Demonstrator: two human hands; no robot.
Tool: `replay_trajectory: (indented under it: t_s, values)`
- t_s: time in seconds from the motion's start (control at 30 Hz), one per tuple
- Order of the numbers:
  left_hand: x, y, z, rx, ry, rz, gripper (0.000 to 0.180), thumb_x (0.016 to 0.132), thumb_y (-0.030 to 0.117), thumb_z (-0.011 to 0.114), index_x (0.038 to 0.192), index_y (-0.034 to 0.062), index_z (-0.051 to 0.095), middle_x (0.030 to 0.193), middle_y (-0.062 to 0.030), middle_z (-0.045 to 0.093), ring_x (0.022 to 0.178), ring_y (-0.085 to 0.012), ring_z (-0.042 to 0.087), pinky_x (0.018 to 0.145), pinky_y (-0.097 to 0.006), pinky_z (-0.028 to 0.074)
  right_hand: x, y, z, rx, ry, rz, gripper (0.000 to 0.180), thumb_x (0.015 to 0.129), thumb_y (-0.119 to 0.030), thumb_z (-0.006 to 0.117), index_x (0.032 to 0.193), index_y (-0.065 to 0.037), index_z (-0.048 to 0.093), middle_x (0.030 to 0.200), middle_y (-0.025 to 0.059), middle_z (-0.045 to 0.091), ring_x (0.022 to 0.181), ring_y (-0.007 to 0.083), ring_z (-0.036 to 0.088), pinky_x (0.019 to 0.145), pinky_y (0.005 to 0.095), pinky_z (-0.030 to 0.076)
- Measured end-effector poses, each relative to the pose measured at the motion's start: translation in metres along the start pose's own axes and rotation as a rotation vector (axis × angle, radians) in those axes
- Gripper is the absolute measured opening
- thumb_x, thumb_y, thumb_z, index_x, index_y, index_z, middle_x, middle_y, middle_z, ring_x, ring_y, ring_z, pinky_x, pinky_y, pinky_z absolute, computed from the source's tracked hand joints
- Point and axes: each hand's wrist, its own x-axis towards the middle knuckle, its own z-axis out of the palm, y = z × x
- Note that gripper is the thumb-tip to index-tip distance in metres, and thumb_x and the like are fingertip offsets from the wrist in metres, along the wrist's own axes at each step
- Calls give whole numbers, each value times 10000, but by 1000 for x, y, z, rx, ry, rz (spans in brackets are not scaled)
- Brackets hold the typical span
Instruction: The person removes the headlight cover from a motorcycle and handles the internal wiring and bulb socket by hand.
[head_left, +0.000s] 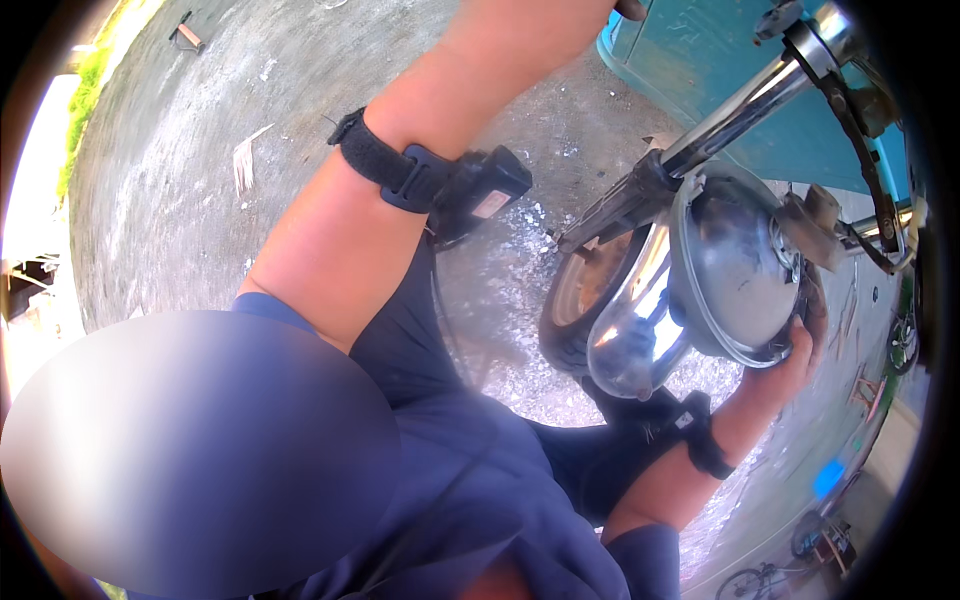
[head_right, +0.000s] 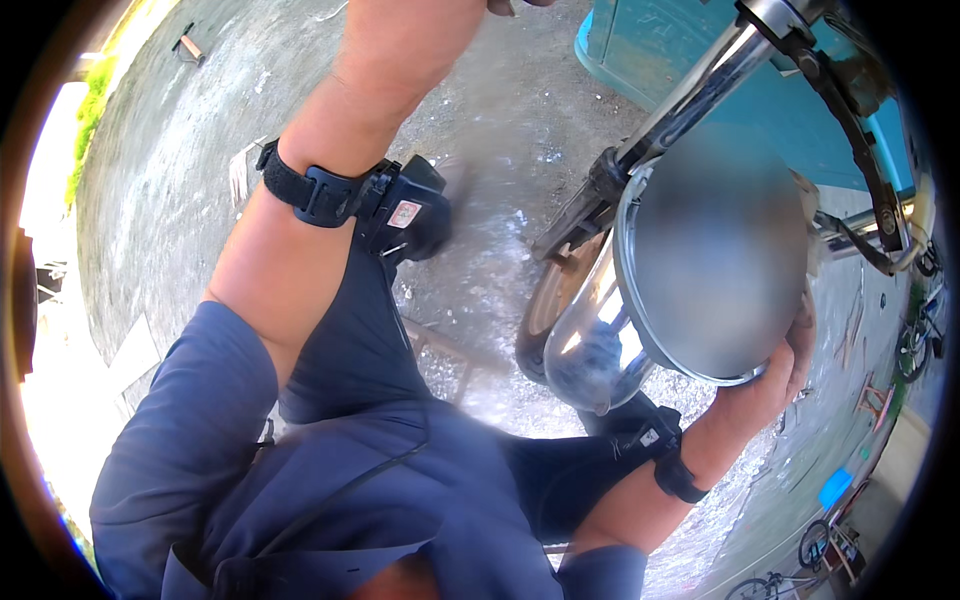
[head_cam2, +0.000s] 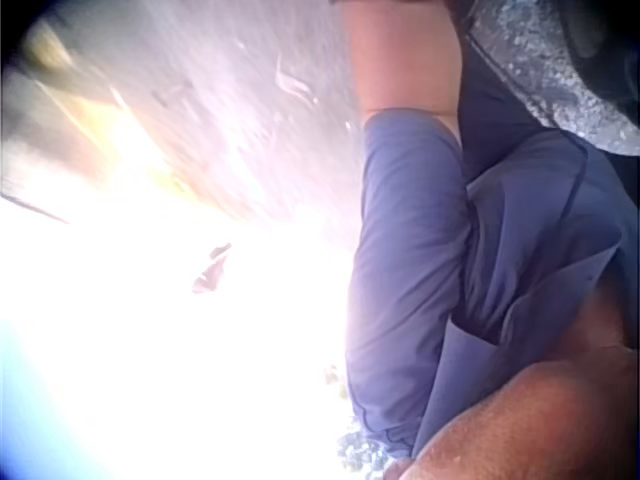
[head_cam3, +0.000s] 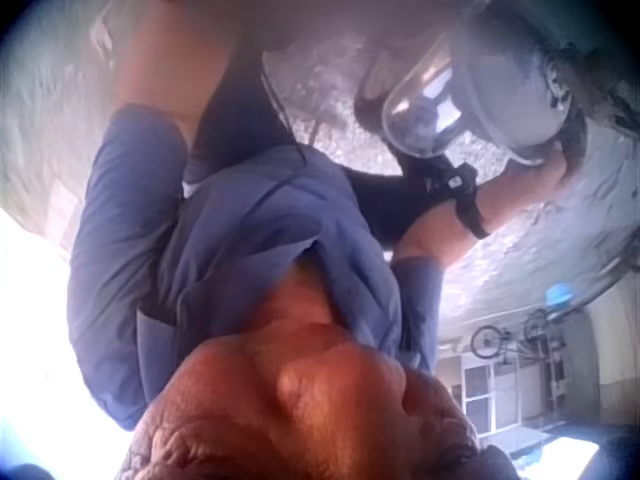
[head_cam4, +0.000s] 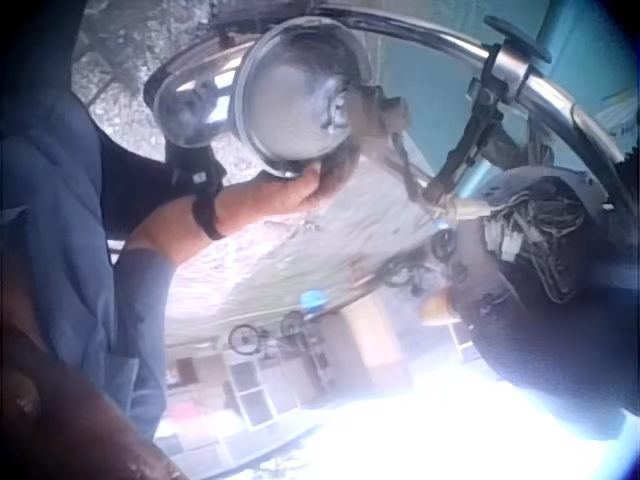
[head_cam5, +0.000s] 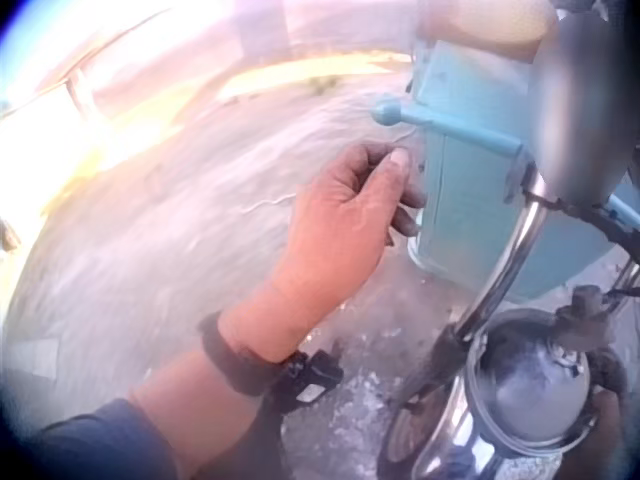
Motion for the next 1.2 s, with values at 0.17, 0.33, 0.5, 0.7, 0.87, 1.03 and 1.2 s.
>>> replay_trajectory:
  t_s: [0.17, 0.33, 0.5, 0.7, 0.87, 1.03, 1.2]
  values:
    - [5, 5, -28, 42, 121, -41, 321, 1058, 273, 544, 1140, -27, 625, 872, -98, 712, 668, -130, 660, 588, -270, 507, -3, -11, 6, -134, 163, 18, 488, 864, -94, 525, 1309, 94, 602, 1299, 208, 643, 1216, 286, 618, 1051, 381, 485]
    - [6, 8, -42, 91, 144, -2, 346, 1049, 274, 540, 1165, -44, 613, 890, -107, 715, 675, -138, 663, 588, -272, 508, -10, -14, 8, -402, 236, -65, 393, 890, -97, 593, 1240, 80, 617, 1338, 209, 609, 1209, 298, 600, 1022, 390, 475]
    - [11, 3, -51, 41, 157, -6, 350, 1048, 272, 529, 1177, -43, 610, 911, -113, 715, 693, -142, 664, 602, -277, 513, -24, -9, -13, -709, 62, -270, 305, 936, -95, 627, 1202, 48, 581, 1391, 228, 545, 1268, 335, 557, 1030, 411, 469]
    - [11, 14, -47, 34, 186, -73, 342, 1049, 275, 527, 1161, -37, 612, 913, -116, 715, 699, -145, 663, 611, -285, 520, -29, 18, -64, -563, 117, -171, 491, 949, -187, 672, 1350, 57, 526, 1404, 216, 553, 1227, 298, 591, 1041, 406, 480]
    - [10, 17, -45, 46, 204, -86, 335, 1049, 270, 524, 1155, -35, 613, 914, -118, 716, 702, -152, 666, 618, -285, 523, -40, 14, -61, -528, 151, -133, 499, 955, -200, 669, 1357, 57, 523, 1391, 215, 563, 1224, 294, 597, 1036, 404, 488]
    - [-6, 23, -31, -32, -63, -184, 356, 1028, 287, 607, 1189, -30, 610, 942, -117, 718, 774, -158, 686, 711, -280, 552, -47, 6, -61, -456, 179, -82, 507, 961, -213, 667, 1364, 57, 521, 1378, 213, 572, 1221, 291, 602, 1031, 402, 496]
    - [-46, 18, 3, -44, -621, -73, 691, 807, 319, 886, 1362, 23, 599, 1091, -119, 717, 976, -210, 712, 843, -336, 576, -42, 0, -39, -274, 159, -8, 515, 966, -226, 665, 1371, 57, 518, 1365, 211, 582, 1218, 287, 607, 1026, 401, 504]
